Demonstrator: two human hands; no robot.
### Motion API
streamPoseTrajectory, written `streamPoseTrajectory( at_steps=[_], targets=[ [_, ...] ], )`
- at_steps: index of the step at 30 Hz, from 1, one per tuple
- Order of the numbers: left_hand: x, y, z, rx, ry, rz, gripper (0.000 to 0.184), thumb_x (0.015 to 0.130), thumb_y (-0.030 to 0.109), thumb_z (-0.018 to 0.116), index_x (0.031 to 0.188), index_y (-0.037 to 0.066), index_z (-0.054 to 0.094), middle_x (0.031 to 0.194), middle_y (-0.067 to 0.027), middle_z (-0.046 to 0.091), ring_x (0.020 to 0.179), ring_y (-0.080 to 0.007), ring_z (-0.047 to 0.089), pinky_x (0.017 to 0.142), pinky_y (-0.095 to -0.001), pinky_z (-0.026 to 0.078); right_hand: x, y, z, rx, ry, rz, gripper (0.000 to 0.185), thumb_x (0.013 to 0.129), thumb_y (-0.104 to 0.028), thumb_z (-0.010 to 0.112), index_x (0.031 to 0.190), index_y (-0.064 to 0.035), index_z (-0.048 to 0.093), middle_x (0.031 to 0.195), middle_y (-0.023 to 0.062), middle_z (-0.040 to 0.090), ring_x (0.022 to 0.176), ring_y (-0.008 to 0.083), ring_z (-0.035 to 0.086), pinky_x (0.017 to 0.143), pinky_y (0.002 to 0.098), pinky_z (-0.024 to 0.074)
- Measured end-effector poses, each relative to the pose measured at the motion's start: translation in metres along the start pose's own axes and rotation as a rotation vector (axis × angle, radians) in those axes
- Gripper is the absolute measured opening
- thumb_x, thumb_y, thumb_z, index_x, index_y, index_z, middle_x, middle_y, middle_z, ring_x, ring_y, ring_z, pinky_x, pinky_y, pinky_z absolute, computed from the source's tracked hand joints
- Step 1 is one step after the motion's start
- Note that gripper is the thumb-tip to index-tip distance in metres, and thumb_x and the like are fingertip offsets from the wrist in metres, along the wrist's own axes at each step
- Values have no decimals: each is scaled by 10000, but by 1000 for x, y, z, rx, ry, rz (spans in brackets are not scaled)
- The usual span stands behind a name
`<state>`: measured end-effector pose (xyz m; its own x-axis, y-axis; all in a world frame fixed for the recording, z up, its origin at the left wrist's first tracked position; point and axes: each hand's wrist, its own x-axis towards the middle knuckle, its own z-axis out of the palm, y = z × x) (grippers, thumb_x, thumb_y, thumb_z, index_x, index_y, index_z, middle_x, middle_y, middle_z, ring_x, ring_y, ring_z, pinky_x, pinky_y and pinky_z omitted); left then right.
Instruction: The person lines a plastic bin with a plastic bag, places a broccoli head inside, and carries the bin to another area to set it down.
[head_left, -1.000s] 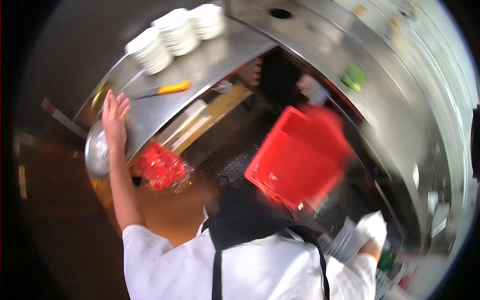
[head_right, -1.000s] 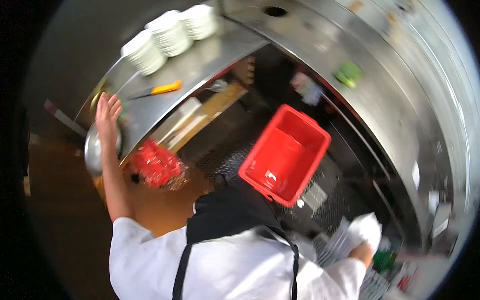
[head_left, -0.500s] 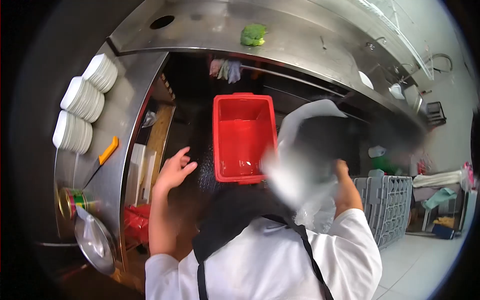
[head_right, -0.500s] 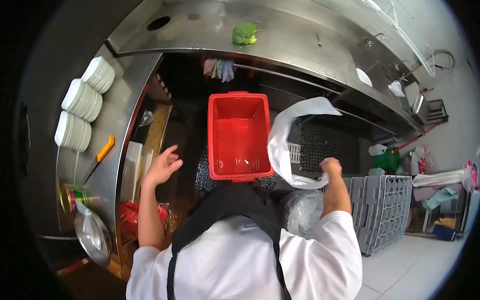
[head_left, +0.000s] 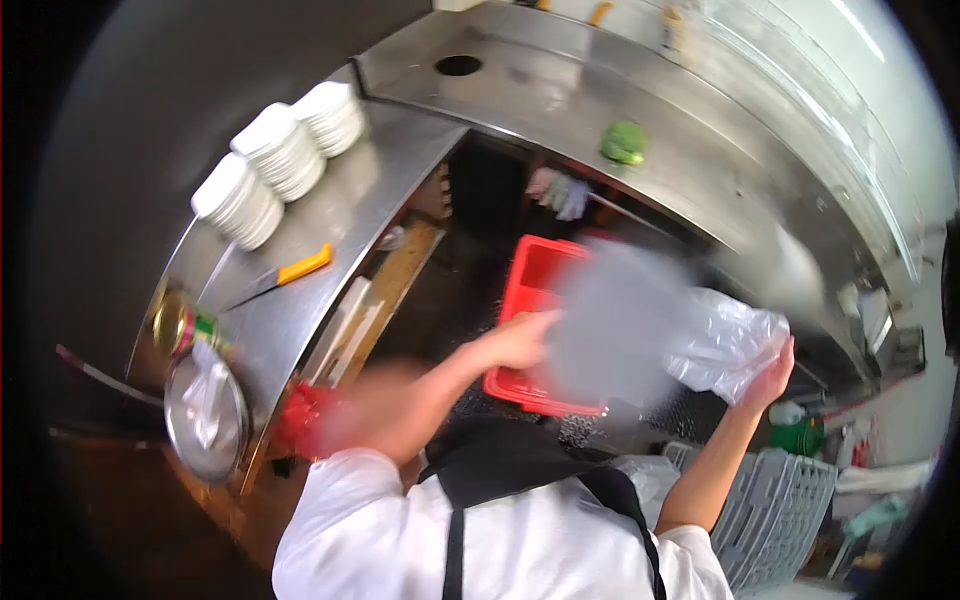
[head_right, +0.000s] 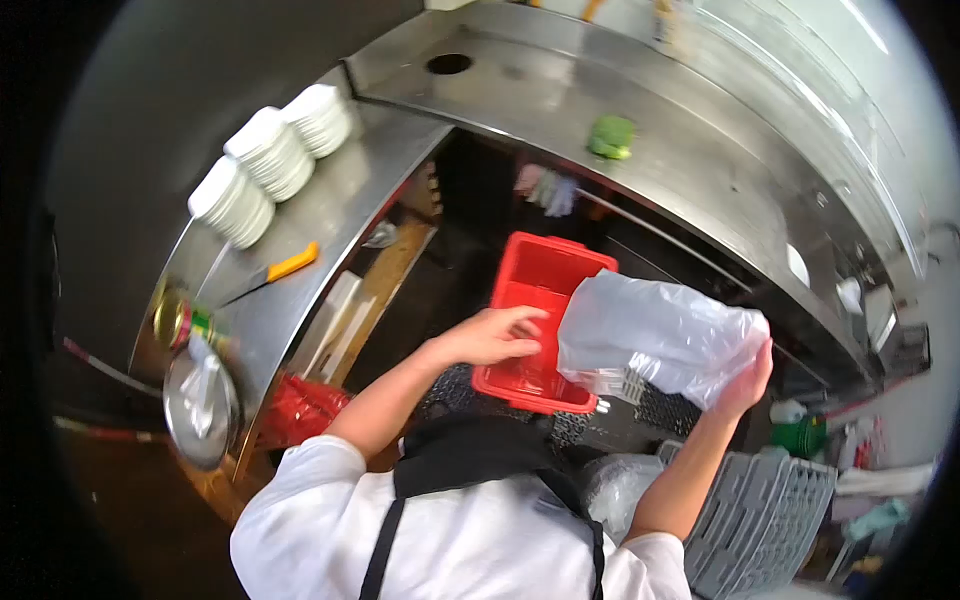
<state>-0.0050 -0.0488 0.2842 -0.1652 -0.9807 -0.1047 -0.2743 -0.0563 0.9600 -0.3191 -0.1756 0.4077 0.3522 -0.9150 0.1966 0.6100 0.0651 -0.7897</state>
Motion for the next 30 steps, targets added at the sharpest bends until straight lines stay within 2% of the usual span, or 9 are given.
streamPoseTrajectory(
  at_steps=[1,3,6,12,16,23,25,27,30],
  targets=[
    [6,-25,10,-3,24,151,517,870,216,627,1314,53,418,1101,-155,613,990,-199,608,840,-324,496,0,12,4,-1,-72,56,427,945,-318,401,1202,2,522,1114,136,603,1041,276,574,928,415,437],
    [-10,30,9,-128,-10,-2,507,875,237,627,1302,44,433,1069,-114,597,959,-187,599,829,-308,486,8,61,-36,-474,200,45,294,928,-231,465,1096,-11,564,1008,64,614,924,181,581,839,325,455],
    [5,11,33,-372,-26,32,439,894,260,601,1241,24,472,1002,-89,592,887,-162,587,775,-300,487,-6,106,0,-703,-153,179,27,867,-38,535,851,-52,519,801,-32,531,739,50,484,685,195,394],
    [25,-7,63,-749,375,91,181,886,195,570,970,35,557,844,-44,586,739,-113,561,645,-264,473,-15,177,37,-1043,-332,41,307,706,-109,755,731,-34,458,643,11,488,602,103,442,550,260,393],
    [29,-20,20,-1073,522,24,73,877,107,530,872,61,586,789,-35,597,697,-119,579,628,-276,490,5,139,38,-1040,-134,-20,367,709,-94,742,666,-87,378,615,-39,389,585,63,355,501,236,325],
    [44,16,-16,-258,560,182,236,959,203,493,794,44,551,714,63,505,658,-24,437,595,-206,391,57,48,16,-1318,-2,-304,464,606,-127,839,641,-72,380,547,-10,363,531,87,318,462,248,307],
    [42,23,-18,-248,168,197,203,926,198,551,806,35,567,740,48,548,689,-26,477,629,-204,414,73,19,18,-1556,-22,-516,491,523,-184,869,658,-35,421,547,58,413,500,161,355,467,288,337],
    [40,45,-7,-72,-159,73,162,896,186,590,863,28,576,782,18,589,731,-41,522,654,-212,432,98,-1,2,-1627,-224,-582,473,483,-212,868,722,-27,504,675,78,535,590,211,486,546,306,418],
    [59,40,10,90,135,95,138,862,136,608,931,26,562,812,-7,600,759,-71,543,666,-237,446,102,-8,4,-1544,-659,-372,835,458,-218,862,1196,-57,506,1131,141,551,1095,319,499,921,380,420]
  ],
)
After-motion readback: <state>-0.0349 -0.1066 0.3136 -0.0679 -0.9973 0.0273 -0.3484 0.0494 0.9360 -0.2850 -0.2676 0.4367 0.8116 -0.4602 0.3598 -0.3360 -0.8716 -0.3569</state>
